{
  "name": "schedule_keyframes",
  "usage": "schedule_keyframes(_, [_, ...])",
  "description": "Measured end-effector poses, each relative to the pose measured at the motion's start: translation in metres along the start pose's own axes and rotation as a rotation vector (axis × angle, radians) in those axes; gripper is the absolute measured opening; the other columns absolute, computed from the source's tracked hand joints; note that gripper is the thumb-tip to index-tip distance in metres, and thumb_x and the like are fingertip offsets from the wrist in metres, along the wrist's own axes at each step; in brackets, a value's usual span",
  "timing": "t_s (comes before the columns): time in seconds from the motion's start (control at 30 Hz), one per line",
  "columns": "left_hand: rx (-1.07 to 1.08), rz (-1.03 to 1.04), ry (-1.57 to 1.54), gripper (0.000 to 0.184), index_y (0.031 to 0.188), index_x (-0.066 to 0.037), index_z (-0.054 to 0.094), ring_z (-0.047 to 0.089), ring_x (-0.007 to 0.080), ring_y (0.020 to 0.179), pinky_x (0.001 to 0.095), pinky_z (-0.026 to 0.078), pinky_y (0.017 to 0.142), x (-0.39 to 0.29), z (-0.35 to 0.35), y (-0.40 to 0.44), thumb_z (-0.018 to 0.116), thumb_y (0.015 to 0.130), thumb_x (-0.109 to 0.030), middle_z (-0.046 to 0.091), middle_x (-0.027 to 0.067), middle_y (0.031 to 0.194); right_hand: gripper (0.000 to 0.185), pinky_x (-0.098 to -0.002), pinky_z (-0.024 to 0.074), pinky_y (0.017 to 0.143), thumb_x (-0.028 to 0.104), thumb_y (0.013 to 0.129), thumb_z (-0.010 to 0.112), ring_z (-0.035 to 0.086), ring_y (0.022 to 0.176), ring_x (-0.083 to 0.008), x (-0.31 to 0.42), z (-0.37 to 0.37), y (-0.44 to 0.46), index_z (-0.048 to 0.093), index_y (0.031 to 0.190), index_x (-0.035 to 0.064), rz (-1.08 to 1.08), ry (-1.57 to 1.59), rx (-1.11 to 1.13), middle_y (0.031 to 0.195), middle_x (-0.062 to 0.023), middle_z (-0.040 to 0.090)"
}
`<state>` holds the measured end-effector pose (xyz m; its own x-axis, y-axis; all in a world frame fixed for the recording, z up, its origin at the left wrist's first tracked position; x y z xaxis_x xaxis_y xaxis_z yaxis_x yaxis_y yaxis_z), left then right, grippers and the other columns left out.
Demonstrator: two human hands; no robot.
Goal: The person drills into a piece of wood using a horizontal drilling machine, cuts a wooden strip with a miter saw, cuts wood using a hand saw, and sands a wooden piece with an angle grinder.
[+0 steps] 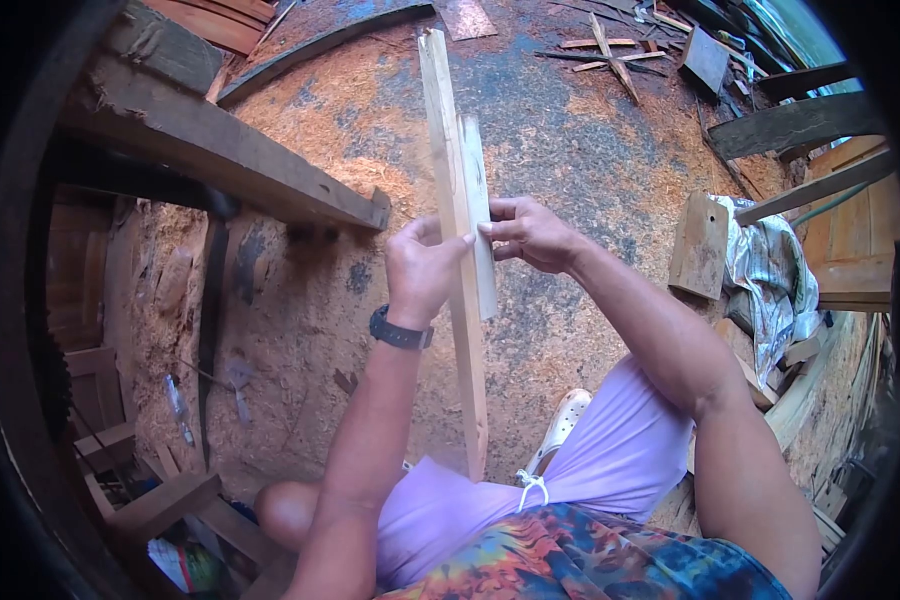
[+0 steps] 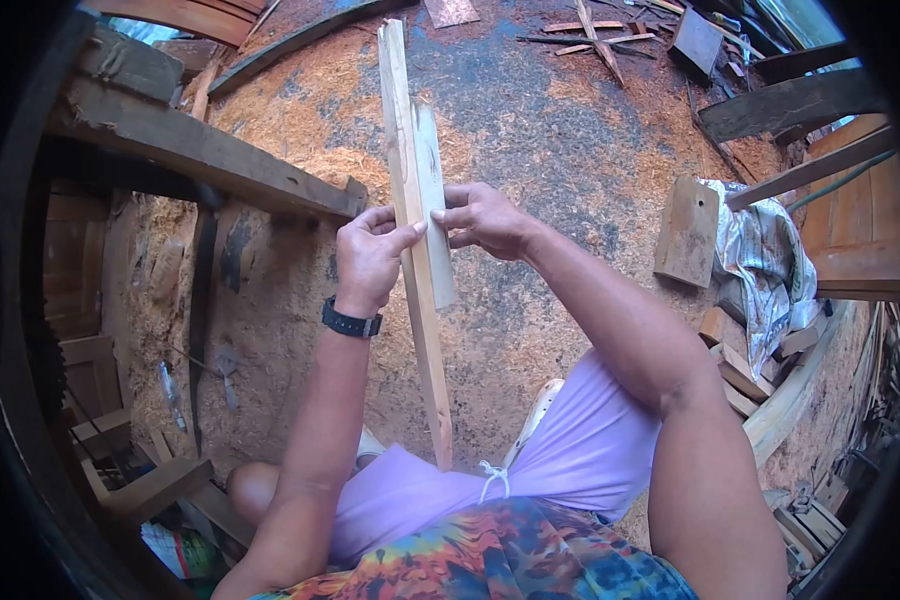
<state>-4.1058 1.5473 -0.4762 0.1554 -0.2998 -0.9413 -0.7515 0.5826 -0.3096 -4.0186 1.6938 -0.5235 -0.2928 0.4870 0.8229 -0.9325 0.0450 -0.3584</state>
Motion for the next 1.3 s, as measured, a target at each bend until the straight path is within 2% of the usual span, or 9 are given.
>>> schedule_keyframes(0.2, [0.038,0.047,-0.068,0.040,0.115,0.015,0.061,0.072,0.0191,0.089,0.0277,0.058,0.079,0.008,-0.001,0.001,0.078,0.083,-0.002,0.072,0.0191,0.102,0.040,-0.0469,0.0534,0.100,0.010,0.097,0.060,0.060,0.121,-0.0262,-0.002,0.001,0.000,0.055,0.136,-0.0029,-0.013,-0.049,0.002,0.129,-0.0155,0.061])
schedule_keyframes(0.47, [0.108,0.047,-0.179,0.040,0.122,0.011,0.055,0.071,0.0161,0.088,0.0251,0.058,0.070,0.006,-0.015,0.004,0.073,0.088,-0.002,0.072,0.0153,0.104,0.040,-0.0378,0.0526,0.094,0.008,0.096,0.059,0.062,0.111,-0.0215,0.030,0.035,-0.013,0.057,0.134,-0.0026,0.001,-0.197,-0.162,0.120,-0.0134,0.066])
schedule_keyframes(0.73, [0.185,0.007,-0.142,0.041,0.126,0.008,0.054,0.067,0.0186,0.103,0.0298,0.055,0.091,-0.101,-0.004,-0.063,0.070,0.088,0.003,0.067,0.0164,0.115,0.050,-0.0340,0.0524,0.092,0.009,0.091,0.066,0.062,0.108,-0.0182,0.072,0.067,-0.094,0.056,0.140,0.0022,-0.244,0.002,-0.223,0.119,-0.0093,0.066])
schedule_keyframes(0.9, [0.216,0.063,-0.076,0.031,0.122,0.005,0.058,0.066,0.0155,0.102,0.0283,0.053,0.091,-0.219,0.018,-0.122,0.067,0.092,0.002,0.068,0.0097,0.110,0.055,-0.0338,0.0555,0.087,0.008,0.089,0.069,0.066,0.102,-0.0200,0.042,0.054,-0.202,0.052,0.140,-0.0041,-0.151,0.532,-0.742,0.116,-0.0123,0.066])
schedule_keyframes(0.97, [0.258,0.085,-0.082,0.028,0.121,0.003,0.059,0.065,0.0149,0.101,0.0282,0.053,0.091,-0.267,0.028,-0.138,0.067,0.094,-0.001,0.068,0.0084,0.109,0.032,-0.0371,0.0561,0.071,0.011,0.091,0.062,0.066,0.085,-0.0217,0.024,0.055,-0.258,0.060,0.119,-0.0030,-0.056,0.771,-0.939,0.099,-0.0139,0.066])
schedule_keyframes(1.03, [0.364,0.076,-0.113,0.021,0.117,0.000,0.061,0.065,0.0136,0.100,0.0283,0.051,0.092,-0.306,0.034,-0.150,0.066,0.098,-0.008,0.069,0.0065,0.107,0.022,-0.0436,0.0554,0.069,0.016,0.091,0.063,0.067,0.074,-0.0271,-0.001,0.065,-0.318,0.063,0.103,-0.0020,0.196,0.844,-1.146,0.087,-0.0136,0.067])
schedule_keyframes(1.17, [0.496,0.071,-0.212,0.020,0.114,-0.003,0.059,0.069,0.0206,0.101,0.0342,0.055,0.093,-0.379,0.063,-0.180,0.058,0.104,-0.021,0.070,0.0114,0.108,0.037,-0.0416,0.0552,0.076,0.019,0.092,0.062,0.068,0.087,-0.0271,-0.020,0.067,-0.427,0.061,0.118,-0.0077,0.332,0.689,-1.301,0.100,-0.0178,0.067])
schedule_keyframes(1.27, [0.599,0.051,-0.142,0.023,0.116,-0.004,0.059,0.069,0.0223,0.103,0.0358,0.055,0.095,-0.427,0.092,-0.216,0.058,0.104,-0.024,0.069,0.0114,0.108,0.044,-0.0407,0.0544,0.080,0.020,0.091,0.064,0.067,0.093,-0.0263,-0.003,0.067,-0.497,0.059,0.126,-0.0067,0.290,0.658,-1.395,0.108,-0.0171,0.066])
schedule_keyframes(1.3, [0.665,0.104,-0.126,0.025,0.117,-0.005,0.058,0.069,0.0225,0.102,0.0368,0.055,0.095,-0.431,0.099,-0.222,0.057,0.105,-0.026,0.069,0.0116,0.109,0.048,-0.0420,0.0537,0.084,0.022,0.089,0.068,0.067,0.098,-0.0275,0.016,0.075,-0.522,0.060,0.127,-0.0052,0.148,0.551,-1.432,0.111,-0.0187,0.067])
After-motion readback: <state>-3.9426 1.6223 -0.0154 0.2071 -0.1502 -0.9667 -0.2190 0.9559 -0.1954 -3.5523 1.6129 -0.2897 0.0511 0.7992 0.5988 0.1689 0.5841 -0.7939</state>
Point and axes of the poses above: each hand's wrist, its own y-axis towards the middle knuckle, its own z-axis out of the palm, x = y × z, the point moved 4 cm from there along y, towards the middle knuckle
